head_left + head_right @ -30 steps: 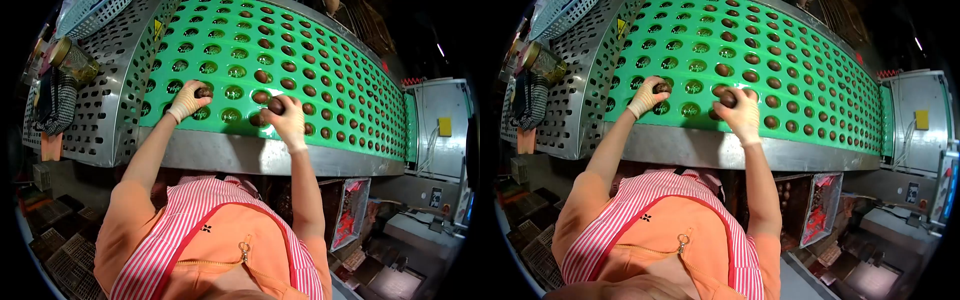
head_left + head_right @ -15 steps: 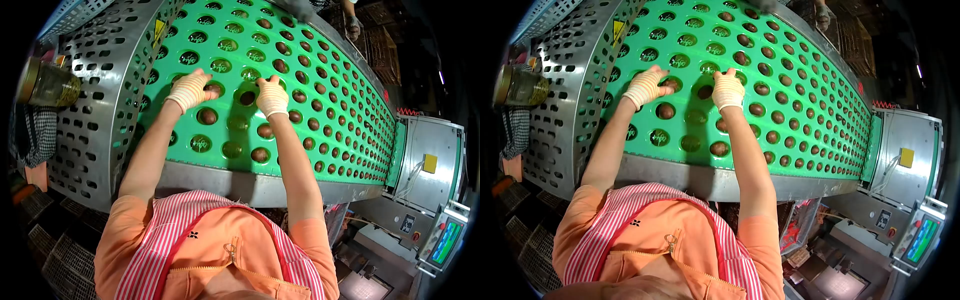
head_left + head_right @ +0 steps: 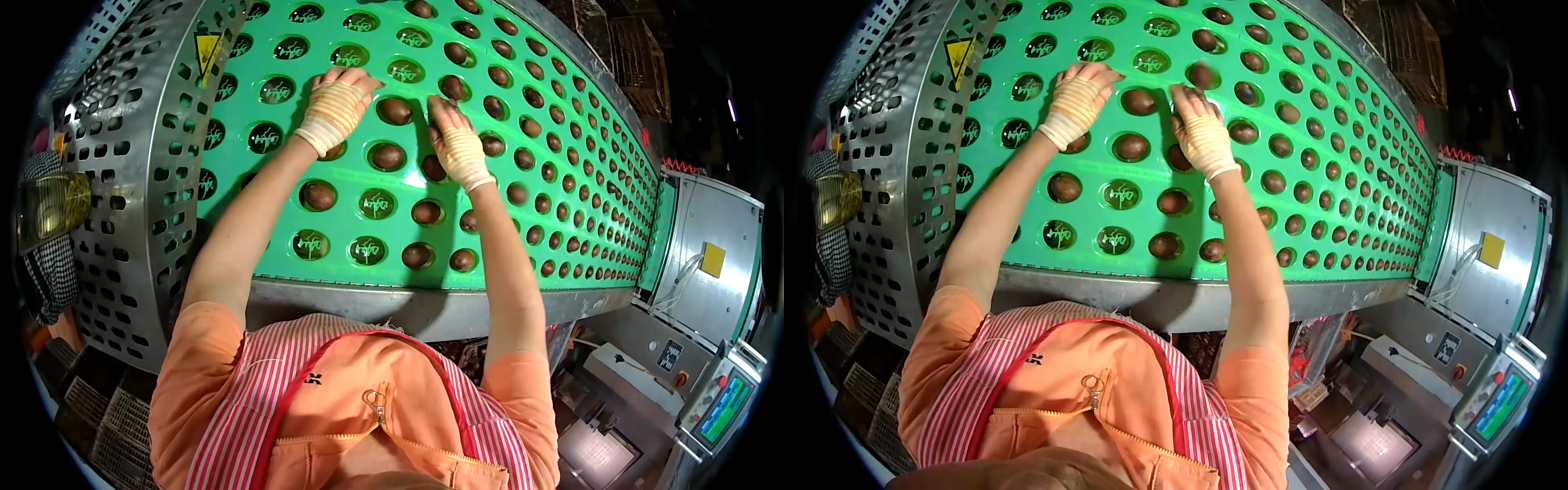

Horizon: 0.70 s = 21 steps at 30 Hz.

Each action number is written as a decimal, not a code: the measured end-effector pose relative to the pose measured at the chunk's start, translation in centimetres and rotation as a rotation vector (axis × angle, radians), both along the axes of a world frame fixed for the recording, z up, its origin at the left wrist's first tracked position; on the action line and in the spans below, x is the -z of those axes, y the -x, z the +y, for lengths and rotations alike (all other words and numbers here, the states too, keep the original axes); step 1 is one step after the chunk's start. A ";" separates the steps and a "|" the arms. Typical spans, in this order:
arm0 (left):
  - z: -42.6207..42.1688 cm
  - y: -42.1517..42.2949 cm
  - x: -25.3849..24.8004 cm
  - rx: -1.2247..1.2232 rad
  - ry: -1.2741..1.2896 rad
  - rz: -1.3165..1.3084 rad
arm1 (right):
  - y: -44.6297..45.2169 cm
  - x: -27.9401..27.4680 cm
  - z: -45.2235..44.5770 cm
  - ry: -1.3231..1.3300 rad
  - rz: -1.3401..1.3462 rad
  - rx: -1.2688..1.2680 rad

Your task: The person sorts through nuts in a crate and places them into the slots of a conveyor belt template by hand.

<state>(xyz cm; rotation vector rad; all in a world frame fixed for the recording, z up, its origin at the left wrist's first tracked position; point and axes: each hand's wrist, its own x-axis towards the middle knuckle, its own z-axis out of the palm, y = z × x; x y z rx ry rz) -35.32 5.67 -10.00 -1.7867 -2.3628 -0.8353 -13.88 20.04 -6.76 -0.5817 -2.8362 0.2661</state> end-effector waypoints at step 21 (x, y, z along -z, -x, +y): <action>0.3 -7.4 -5.2 0.336 0.392 0.035 | -28.6 -3.0 -24.2 0.366 0.579 0.996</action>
